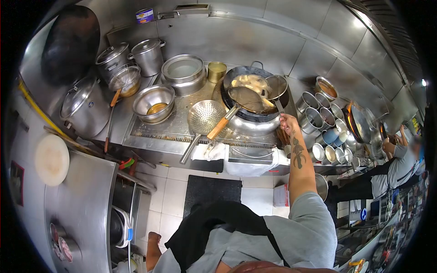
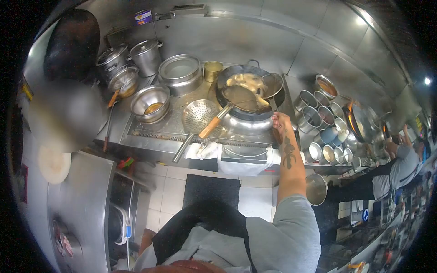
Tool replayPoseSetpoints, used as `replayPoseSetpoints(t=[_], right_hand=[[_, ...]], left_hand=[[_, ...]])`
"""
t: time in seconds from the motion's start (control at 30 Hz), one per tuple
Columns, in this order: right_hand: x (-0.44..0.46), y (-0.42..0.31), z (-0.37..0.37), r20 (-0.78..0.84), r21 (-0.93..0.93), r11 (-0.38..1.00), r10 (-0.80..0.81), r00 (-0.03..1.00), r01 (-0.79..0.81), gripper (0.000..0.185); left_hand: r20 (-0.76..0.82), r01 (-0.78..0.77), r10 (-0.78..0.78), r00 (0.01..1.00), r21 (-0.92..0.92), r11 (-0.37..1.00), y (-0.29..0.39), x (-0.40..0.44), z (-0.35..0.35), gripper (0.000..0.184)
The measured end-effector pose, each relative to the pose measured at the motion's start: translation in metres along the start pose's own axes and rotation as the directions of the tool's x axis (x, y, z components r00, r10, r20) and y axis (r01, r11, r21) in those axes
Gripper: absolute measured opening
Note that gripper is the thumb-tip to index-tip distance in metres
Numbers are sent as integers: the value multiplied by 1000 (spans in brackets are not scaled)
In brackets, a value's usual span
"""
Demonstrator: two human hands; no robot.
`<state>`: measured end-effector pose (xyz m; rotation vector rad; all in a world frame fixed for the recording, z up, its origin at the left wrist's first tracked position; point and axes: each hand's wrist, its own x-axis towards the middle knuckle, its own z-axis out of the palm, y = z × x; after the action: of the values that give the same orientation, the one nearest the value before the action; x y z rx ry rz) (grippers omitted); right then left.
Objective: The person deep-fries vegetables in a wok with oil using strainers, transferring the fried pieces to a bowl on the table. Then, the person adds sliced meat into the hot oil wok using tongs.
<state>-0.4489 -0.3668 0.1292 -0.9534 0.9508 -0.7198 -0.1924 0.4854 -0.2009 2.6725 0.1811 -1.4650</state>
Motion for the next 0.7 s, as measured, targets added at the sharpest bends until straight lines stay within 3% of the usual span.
replayPoseSetpoints(t=[0.1,0.33,0.43,0.53,0.63,0.67,0.7], right_hand=[[4,2,0,54,96,995,-1,999,-4,13],[5,-1,-16,123,227,974,-14,992,-14,14],[-17,-11,-11,50,125,992,-41,998,35,15],[-31,-20,-2,-34,-91,993,-81,996,78,16],[-39,-27,13,-52,-298,947,-142,988,121,17],[-37,-25,16,-90,-384,913,-188,978,140,16],[-33,-24,17,-64,-455,874,-225,972,172,16]], left_hand=[[0,88,-89,996,-158,984,-16,-8,8,23],[72,113,-109,991,-57,992,-16,3,18,21],[137,93,-103,985,79,993,-5,19,15,22],[254,56,-110,961,209,976,14,32,9,22],[105,-134,116,988,180,975,23,41,4,20],[170,-283,231,958,429,858,36,28,-13,20],[208,-313,241,948,465,828,43,26,-18,20]])
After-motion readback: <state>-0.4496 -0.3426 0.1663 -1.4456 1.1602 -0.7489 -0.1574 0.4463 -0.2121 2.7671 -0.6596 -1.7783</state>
